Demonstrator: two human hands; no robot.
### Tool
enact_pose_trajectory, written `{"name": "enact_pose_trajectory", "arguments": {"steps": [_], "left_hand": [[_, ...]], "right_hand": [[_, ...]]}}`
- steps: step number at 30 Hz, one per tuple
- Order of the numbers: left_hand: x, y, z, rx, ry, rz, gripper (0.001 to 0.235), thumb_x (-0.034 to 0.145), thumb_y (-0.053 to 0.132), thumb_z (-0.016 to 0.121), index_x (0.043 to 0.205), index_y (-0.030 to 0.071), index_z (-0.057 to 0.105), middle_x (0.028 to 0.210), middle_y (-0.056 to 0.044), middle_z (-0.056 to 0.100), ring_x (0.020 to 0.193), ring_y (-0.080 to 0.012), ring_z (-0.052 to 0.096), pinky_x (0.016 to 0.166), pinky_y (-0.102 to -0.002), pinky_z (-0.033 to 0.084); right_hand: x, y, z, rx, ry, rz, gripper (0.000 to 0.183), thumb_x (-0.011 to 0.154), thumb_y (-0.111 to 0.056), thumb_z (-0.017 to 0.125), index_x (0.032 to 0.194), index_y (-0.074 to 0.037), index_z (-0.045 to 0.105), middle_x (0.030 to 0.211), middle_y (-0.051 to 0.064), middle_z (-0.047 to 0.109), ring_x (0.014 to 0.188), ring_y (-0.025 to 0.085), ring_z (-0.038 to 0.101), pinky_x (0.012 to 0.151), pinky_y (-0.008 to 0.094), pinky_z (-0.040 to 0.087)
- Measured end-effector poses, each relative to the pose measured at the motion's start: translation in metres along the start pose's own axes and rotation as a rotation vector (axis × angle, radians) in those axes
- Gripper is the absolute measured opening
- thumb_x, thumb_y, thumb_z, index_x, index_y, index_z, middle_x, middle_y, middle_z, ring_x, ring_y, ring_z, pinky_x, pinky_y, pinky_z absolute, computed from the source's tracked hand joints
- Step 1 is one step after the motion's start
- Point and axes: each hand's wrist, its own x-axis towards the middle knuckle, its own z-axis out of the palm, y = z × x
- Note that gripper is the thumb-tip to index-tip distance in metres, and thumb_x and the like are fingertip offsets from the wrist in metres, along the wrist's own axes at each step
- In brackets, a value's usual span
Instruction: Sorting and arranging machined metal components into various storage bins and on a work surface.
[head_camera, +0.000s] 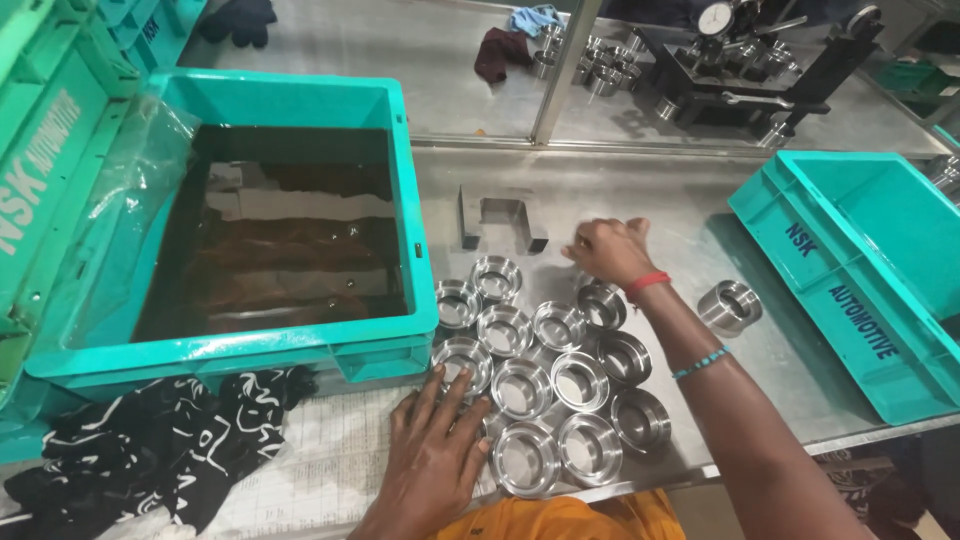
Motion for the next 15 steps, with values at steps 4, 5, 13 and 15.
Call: {"name": "enact_pose_trajectory", "arguments": {"steps": [4, 5, 13, 15], "left_hand": [[0.000, 0.003, -0.004, 0.009, 0.018, -0.007, 0.044, 0.093, 0.027, 0.062, 0.130, 0.004, 0.066, 0.154, -0.022, 0.044, 0.148, -0.0425, 0.026, 0.110, -0.062, 0.023], [0.002, 0.004, -0.006, 0.008, 0.012, -0.008, 0.043, 0.093, 0.027, 0.063, 0.129, 0.004, 0.066, 0.154, -0.022, 0.044, 0.149, -0.0425, 0.026, 0.111, -0.062, 0.023], [-0.001, -0.010, 0.009, -0.001, 0.030, 0.009, 0.043, 0.090, 0.026, 0.067, 0.127, 0.005, 0.068, 0.154, -0.024, 0.042, 0.147, -0.0462, 0.026, 0.107, -0.065, 0.023], [-0.003, -0.011, 0.012, -0.021, -0.005, 0.008, 0.044, 0.088, 0.026, 0.069, 0.127, 0.004, 0.068, 0.153, -0.024, 0.042, 0.146, -0.0469, 0.026, 0.106, -0.066, 0.023]], "right_hand": [[0.022, -0.036, 0.006, 0.332, 0.118, -0.054, 0.049, 0.089, -0.053, 0.068, 0.122, -0.017, 0.070, 0.097, 0.008, 0.079, 0.097, 0.024, 0.070, 0.099, 0.053, 0.032], [0.030, -0.046, 0.005, 0.344, 0.119, -0.069, 0.059, 0.088, -0.055, 0.067, 0.133, -0.017, 0.064, 0.100, 0.009, 0.078, 0.100, 0.025, 0.071, 0.100, 0.054, 0.032], [0.090, -0.070, 0.022, 0.218, -0.040, 0.125, 0.073, 0.091, -0.040, 0.059, 0.155, -0.016, 0.034, 0.109, 0.023, 0.073, 0.105, 0.042, 0.071, 0.093, 0.055, 0.050], [0.094, -0.065, 0.033, 0.233, -0.012, 0.135, 0.066, 0.092, -0.026, 0.056, 0.155, -0.015, 0.040, 0.108, 0.026, 0.075, 0.102, 0.044, 0.073, 0.090, 0.053, 0.054]]}}
